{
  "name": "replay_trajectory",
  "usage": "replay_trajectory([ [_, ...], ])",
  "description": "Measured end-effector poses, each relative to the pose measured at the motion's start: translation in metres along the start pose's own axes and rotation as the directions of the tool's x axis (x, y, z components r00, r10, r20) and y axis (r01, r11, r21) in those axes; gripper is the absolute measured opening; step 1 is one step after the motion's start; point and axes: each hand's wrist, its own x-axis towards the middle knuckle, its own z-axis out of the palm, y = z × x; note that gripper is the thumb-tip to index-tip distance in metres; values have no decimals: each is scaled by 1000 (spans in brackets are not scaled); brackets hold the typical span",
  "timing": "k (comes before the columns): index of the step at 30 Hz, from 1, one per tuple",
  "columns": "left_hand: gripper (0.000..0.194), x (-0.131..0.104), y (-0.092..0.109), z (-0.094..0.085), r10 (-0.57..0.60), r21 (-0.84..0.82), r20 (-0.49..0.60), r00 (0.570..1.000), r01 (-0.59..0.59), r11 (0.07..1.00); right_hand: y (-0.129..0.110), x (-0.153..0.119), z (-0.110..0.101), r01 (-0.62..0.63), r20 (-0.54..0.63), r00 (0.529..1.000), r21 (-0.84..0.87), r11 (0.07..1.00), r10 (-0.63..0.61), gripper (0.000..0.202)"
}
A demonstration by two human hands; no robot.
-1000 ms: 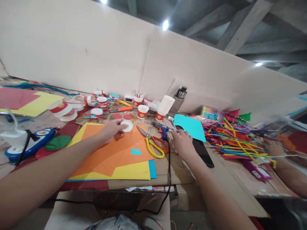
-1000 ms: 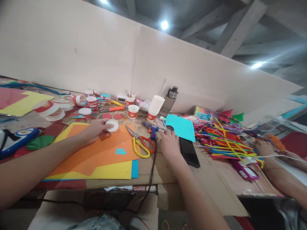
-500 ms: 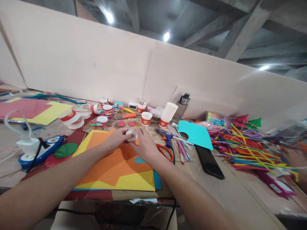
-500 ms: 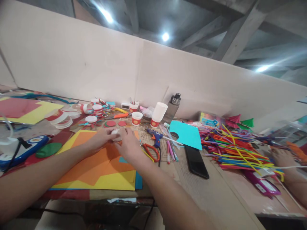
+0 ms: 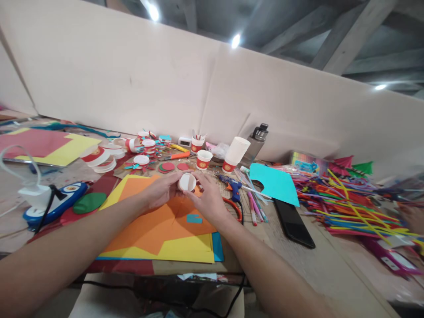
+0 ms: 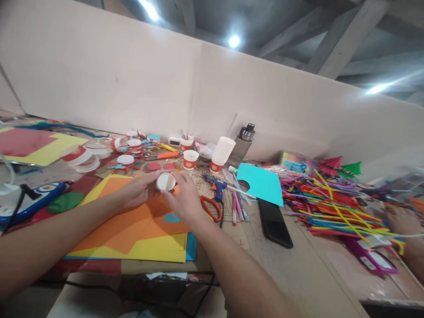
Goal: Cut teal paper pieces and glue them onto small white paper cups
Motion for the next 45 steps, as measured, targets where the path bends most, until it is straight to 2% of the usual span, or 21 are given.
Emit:
replay_trajectory([
  [7, 31, -2, 3, 2, 14, -54, 23, 1000, -13, 998, -2, -2, 2, 31, -75, 997, -10, 999, -32, 50],
  [13, 32, -2, 3, 3, 28, -99, 32, 999, -24, 995, -1, -4, 1, 95, -92, 991, -38, 995, -98, 50],
  [17, 34, 2, 1, -1, -10, -126, -14, 1000, 8, 992, -1, -4, -1, 117, -98, 988, -56, 992, -122, 47],
  [20, 34, 4, 2, -4, -38, -122, -71, 997, 29, 992, -1, -3, -2, 92, -109, 989, -33, 995, -95, 46],
  [25, 32, 5, 7, -4, -16, -37, -173, 985, 10, 999, -1, -3, -1, 71, -139, 988, -18, 997, -73, 49],
  [30, 37, 3, 11, -9, 62, 200, -254, 965, -11, 980, -3, -6, -1, 148, -158, 975, -52, 988, -155, 48],
  [32, 40, 1, 16, -11, 100, 358, -231, 968, -11, 934, -3, -7, -1, 170, -169, 969, -75, 983, -181, 49],
  [34, 40, 1, 21, -14, 93, 563, -202, 975, 38, 825, -3, -7, -1, 182, -172, 965, -94, 979, -196, 49],
  [36, 39, 3, 24, -16, 109, 763, -179, 978, 68, 643, -2, -7, 0, 192, -158, 966, -102, 976, -207, 49],
  [38, 36, 6, 24, -20, 188, 897, -125, 974, 30, 442, 0, -6, 0, 190, -147, 968, -103, 976, -204, 48],
  [39, 35, 8, 22, -22, 231, 931, -78, 970, -12, 365, 0, -5, 1, 183, -146, 969, -104, 978, -197, 48],
  [41, 34, 11, 18, -26, 254, 959, -5, 967, -68, 276, 1, -5, 1, 170, -155, 970, -110, 979, -186, 46],
  [45, 34, 13, 11, -30, 228, 971, 54, 972, -104, 216, 0, -5, 1, 178, -190, 962, -116, 977, -198, 44],
])
